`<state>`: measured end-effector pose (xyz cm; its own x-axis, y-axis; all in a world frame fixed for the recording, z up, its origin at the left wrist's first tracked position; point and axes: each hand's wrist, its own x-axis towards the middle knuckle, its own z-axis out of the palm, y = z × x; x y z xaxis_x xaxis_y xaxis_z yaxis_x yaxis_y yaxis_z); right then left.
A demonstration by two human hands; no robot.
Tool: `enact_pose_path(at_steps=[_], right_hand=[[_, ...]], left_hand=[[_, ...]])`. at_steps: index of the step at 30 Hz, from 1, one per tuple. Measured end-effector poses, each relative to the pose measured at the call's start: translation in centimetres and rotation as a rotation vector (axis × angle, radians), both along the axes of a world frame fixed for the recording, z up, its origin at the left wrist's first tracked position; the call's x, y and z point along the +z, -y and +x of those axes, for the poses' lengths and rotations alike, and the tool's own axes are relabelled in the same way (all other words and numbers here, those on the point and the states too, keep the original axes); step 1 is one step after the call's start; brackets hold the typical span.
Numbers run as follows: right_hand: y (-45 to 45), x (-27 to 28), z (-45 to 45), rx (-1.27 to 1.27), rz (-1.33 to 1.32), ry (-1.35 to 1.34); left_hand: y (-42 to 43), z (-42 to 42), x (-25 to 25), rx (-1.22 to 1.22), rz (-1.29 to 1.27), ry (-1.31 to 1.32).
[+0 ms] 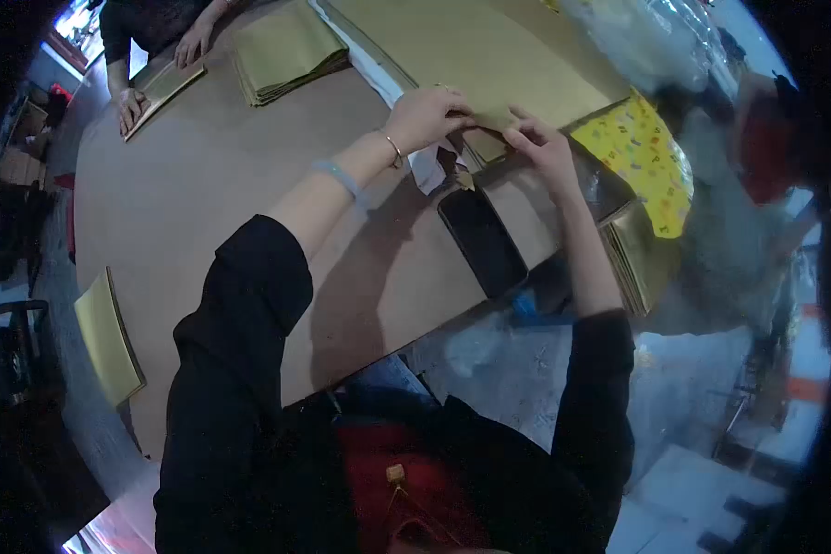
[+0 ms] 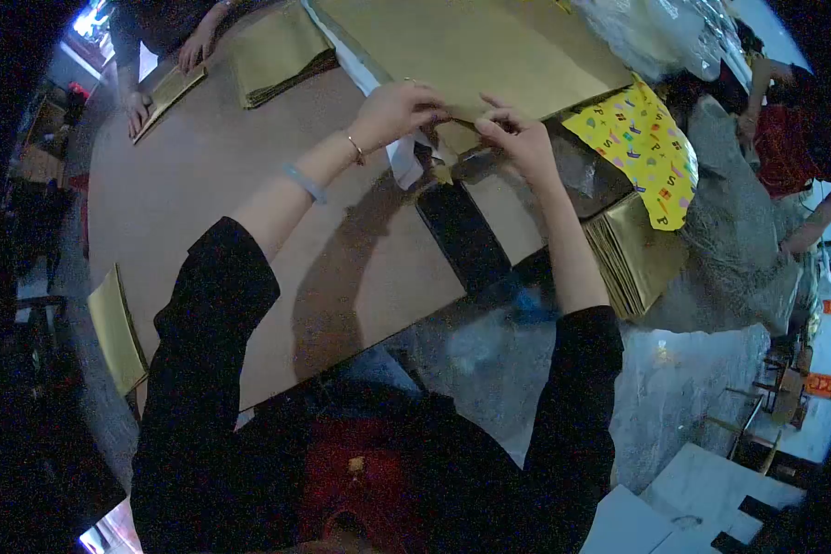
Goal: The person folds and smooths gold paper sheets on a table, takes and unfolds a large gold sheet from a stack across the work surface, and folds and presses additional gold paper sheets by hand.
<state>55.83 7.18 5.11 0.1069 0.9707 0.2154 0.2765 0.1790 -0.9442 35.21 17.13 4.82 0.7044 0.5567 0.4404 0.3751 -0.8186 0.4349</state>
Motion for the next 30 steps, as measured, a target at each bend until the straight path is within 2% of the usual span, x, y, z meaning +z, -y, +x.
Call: enact_pose_path(at_steps=[2,4,5,7,8,10,12,14,16,17,18,21,23,24,26,27,28,29,30], right_hand=[[0.1,0.5,-0.1,-0.048,-0.232,-0.160],[-0.1,-0.4,-1.0,-0.085,0.038,-0.128],[0.0,-0.3,-1.9,-0.107,0.191,-0.100],[0.3,0.1,-2.6,-0.183,0.133,0.074],[0.7,0.6,-2.5,-0.228,0.110,0.333],[-0.4,-0.9,-1.1,-0.175,0.179,0.408],[-0.9,-0.4,-1.5,-0.262,0.430,0.649],[-1.2,0.5,-1.9,-0.275,0.466,0.655],[-1.8,1.2,-1.3,-0.280,0.588,0.649],[-1.9,1.5,-1.2,-0.362,0.605,0.792],[-1.8,2.2,-0.9,-0.347,0.624,0.789],[-0.8,3.8,-1.5,-0.344,0.630,0.861],[0.2,4.3,-2.4,-0.640,0.746,0.936],[1.5,5.0,-3.3,-0.597,0.666,0.924],[2.3,3.9,-4.1,-0.564,0.683,0.847],[2.5,3.1,-4.1,-0.539,0.681,0.771],[2.8,2.4,-3.6,-0.477,0.611,0.853],[2.5,1.1,-2.9,-0.481,0.621,0.855],[2.0,-0.5,-2.2,-0.403,0.523,0.779]], left_hand=[[0.4,0.1,0.4,0.062,-0.098,0.020],[0.6,0.1,0.8,0.059,-0.039,0.003],[1.0,0.0,1.5,0.083,-0.116,-0.051],[1.1,0.0,1.9,0.113,-0.254,-0.091],[0.8,0.2,1.6,0.099,-0.250,-0.089],[0.6,0.0,1.5,0.089,-0.240,-0.066],[0.2,0.4,1.4,0.090,-0.218,-0.018],[0.0,0.8,1.7,-0.115,-0.180,0.198],[-0.1,1.6,2.0,-0.053,-0.258,0.171],[-0.5,2.0,2.0,-0.085,-0.115,0.197],[-0.9,2.3,2.3,-0.112,0.031,0.221],[-0.4,2.6,4.9,0.020,0.004,0.171],[-0.1,2.7,6.7,0.115,-0.045,0.149],[0.0,2.6,8.2,0.128,-0.035,0.154],[0.1,2.6,10.9,0.150,-0.125,0.294],[-1.1,2.8,11.0,0.089,-0.005,0.439],[-1.5,2.7,12.1,0.086,0.005,0.443],[-1.9,2.5,13.4,0.053,0.022,0.480],[-1.8,1.9,15.0,0.022,0.040,0.516]])
